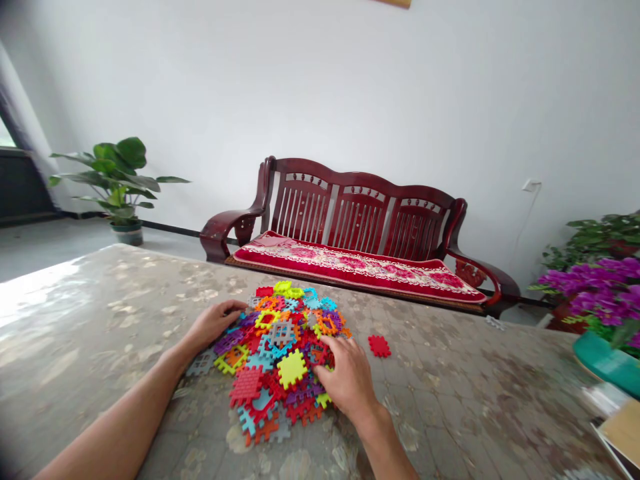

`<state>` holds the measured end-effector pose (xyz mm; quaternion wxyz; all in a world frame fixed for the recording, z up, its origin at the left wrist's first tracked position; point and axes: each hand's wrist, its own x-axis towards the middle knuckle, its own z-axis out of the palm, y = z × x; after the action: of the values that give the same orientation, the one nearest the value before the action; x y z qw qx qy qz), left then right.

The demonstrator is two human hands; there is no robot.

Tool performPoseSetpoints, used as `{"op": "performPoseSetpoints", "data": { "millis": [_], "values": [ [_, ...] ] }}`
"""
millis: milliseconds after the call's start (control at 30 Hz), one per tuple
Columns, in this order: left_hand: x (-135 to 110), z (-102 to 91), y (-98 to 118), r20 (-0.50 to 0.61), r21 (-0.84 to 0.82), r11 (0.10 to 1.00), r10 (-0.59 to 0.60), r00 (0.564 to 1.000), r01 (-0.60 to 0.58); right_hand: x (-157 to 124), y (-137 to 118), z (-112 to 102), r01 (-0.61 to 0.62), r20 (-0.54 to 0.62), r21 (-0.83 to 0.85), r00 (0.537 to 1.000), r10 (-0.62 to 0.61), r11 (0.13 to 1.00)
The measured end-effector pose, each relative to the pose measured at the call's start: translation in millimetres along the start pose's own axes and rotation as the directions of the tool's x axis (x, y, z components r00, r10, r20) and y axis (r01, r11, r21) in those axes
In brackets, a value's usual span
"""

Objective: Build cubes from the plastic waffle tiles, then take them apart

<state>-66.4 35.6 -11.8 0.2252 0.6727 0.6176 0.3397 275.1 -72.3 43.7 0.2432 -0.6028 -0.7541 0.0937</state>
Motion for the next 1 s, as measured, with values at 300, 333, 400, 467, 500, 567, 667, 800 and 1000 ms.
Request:
{"op": "performPoseSetpoints", "data": {
  "millis": [300, 333, 400, 467, 500, 567, 667, 800, 1000],
  "values": [
    [0.9, -0.7, -0.2, -0.004, 0.012, 1.000, 0.009, 1.000, -0.009, 6.3, 18.0, 13.7, -0.079, -0.138, 0.460, 0.977, 0.159, 0.884],
    [0.9, -0.7, -0.2, -0.006, 0.015, 1.000, 0.015, 1.000, -0.015, 8.3, 22.6, 12.4, -0.065, -0.173, 0.502, 0.969, 0.174, 0.862],
    [0.9, -0.7, -0.5, -0.008, 0.015, 1.000, 0.021, 1.000, -0.021, 13.2, 37.7, 7.2, -0.057, -0.231, 0.555, 0.948, 0.219, 0.830],
    [0.9, -0.6, -1.3, -0.005, 0.015, 1.000, 0.015, 1.000, -0.015, 17.5, 61.5, -0.1, -0.103, -0.273, 0.557, 0.914, 0.299, 0.824],
    [0.9, -0.5, -1.6, -0.002, 0.015, 1.000, 0.009, 1.000, -0.009, 18.9, 76.1, -4.0, -0.148, -0.294, 0.545, 0.888, 0.353, 0.825],
    [0.6, -0.6, -1.6, 0.006, 0.012, 1.000, -0.004, 1.000, 0.004, 19.3, 107.2, -10.4, -0.217, -0.366, 0.482, 0.830, 0.420, 0.849],
    [-0.4, -1.7, 0.8, 0.010, 0.013, 1.000, -0.014, 1.000, 0.014, 15.7, 147.2, -14.7, -0.296, -0.405, 0.428, 0.782, 0.474, 0.854],
    [-1.4, -3.8, 5.1, 0.001, 0.024, 1.000, -0.012, 1.000, 0.012, 11.7, 169.8, -12.6, -0.302, -0.374, 0.434, 0.796, 0.475, 0.849],
    [-1.7, -5.5, 8.3, -0.006, 0.016, 1.000, -0.001, 1.000, 0.002, 14.0, 168.6, -8.1, -0.289, -0.395, 0.384, 0.807, 0.439, 0.877]
  ]
}}
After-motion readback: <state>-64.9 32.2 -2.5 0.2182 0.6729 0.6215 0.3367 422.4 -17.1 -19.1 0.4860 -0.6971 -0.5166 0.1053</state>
